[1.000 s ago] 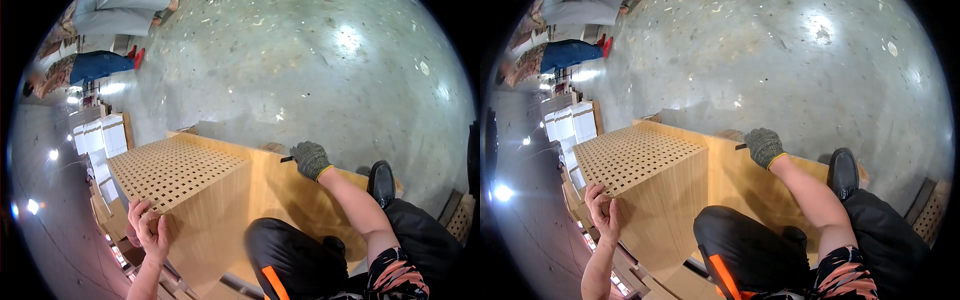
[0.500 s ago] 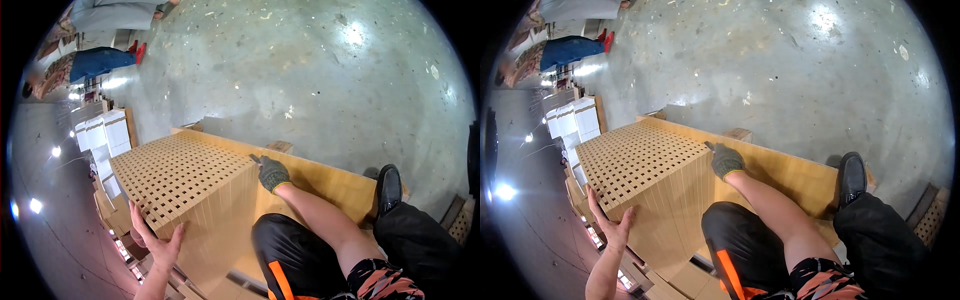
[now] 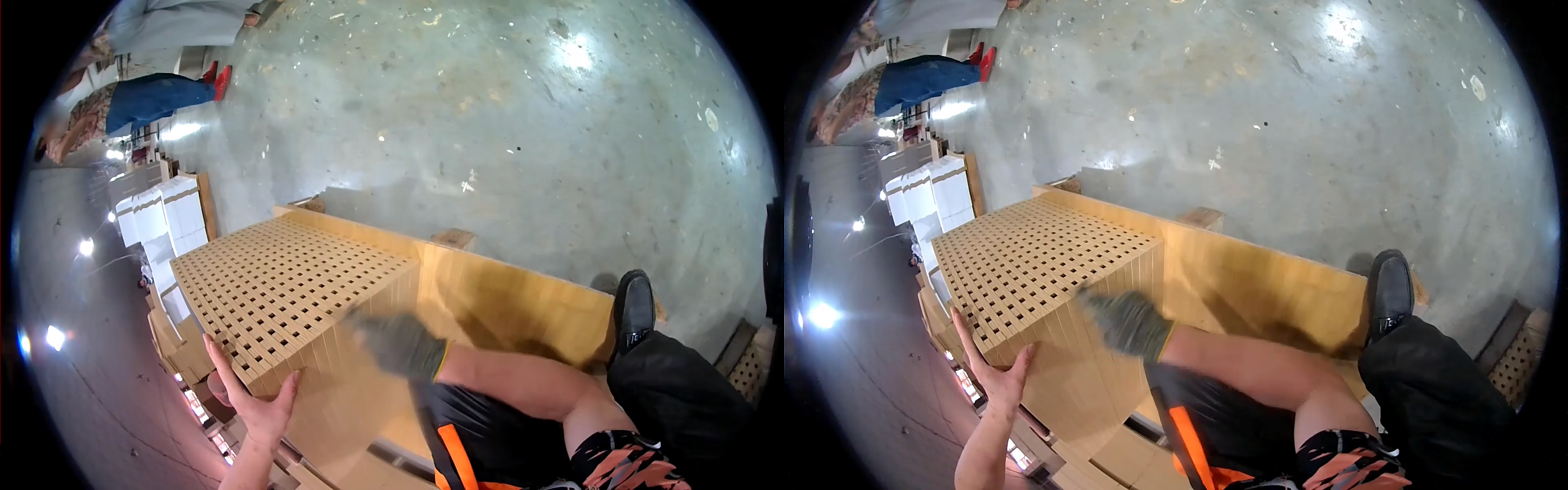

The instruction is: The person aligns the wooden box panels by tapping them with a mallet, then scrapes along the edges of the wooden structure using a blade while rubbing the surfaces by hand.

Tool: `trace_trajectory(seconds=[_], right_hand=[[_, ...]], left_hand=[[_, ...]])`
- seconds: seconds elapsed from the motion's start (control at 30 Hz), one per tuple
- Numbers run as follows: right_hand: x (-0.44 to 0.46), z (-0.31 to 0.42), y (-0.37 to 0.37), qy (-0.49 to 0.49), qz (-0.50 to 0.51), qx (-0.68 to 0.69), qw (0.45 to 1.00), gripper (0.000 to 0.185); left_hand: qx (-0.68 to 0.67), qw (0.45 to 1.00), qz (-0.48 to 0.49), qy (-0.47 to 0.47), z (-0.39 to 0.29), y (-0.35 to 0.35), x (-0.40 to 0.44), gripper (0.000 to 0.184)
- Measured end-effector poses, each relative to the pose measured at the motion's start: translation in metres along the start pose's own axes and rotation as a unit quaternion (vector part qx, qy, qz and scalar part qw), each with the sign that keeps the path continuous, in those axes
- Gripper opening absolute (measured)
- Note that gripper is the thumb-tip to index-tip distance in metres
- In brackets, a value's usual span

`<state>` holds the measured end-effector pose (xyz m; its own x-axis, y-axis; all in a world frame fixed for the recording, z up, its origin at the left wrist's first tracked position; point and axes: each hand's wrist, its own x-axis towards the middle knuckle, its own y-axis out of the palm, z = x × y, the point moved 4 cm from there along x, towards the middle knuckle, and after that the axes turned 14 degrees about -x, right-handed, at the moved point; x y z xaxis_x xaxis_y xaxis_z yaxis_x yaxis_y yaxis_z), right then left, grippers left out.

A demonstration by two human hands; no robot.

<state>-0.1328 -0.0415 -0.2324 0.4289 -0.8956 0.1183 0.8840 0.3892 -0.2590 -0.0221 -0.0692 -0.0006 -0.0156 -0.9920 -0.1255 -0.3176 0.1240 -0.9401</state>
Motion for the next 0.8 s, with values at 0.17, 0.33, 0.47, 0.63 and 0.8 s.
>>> trace_trajectory(seconds=[0.17,0.33,0.47,0.63,0.8], right_hand=[[0.004,-0.051,0.007,0.090,-0.195,0.043,0.976,0.031],[0.005,-0.116,0.029,0.257,-0.019,-0.003,0.966,0.038],[0.000,0.044,-0.005,-0.066,-0.039,0.054,0.996,0.039],[0.010,-0.012,0.006,0.104,-0.192,0.143,0.965,0.034],[0.006,-0.115,0.033,0.293,0.003,-0.013,0.956,0.027]], left_hand=[[-0.021,1.000,-0.005,0.007,-0.001,0.000,0.001,0.121],[0.029,0.999,-0.007,-0.045,-0.006,-0.003,0.000,0.120],[0.000,1.000,-0.005,0.000,-0.003,-0.001,0.001,0.119],[0.008,1.000,-0.005,-0.001,-0.001,-0.003,0.002,0.119],[0.017,1.000,0.006,0.007,-0.002,-0.003,0.001,0.118]])
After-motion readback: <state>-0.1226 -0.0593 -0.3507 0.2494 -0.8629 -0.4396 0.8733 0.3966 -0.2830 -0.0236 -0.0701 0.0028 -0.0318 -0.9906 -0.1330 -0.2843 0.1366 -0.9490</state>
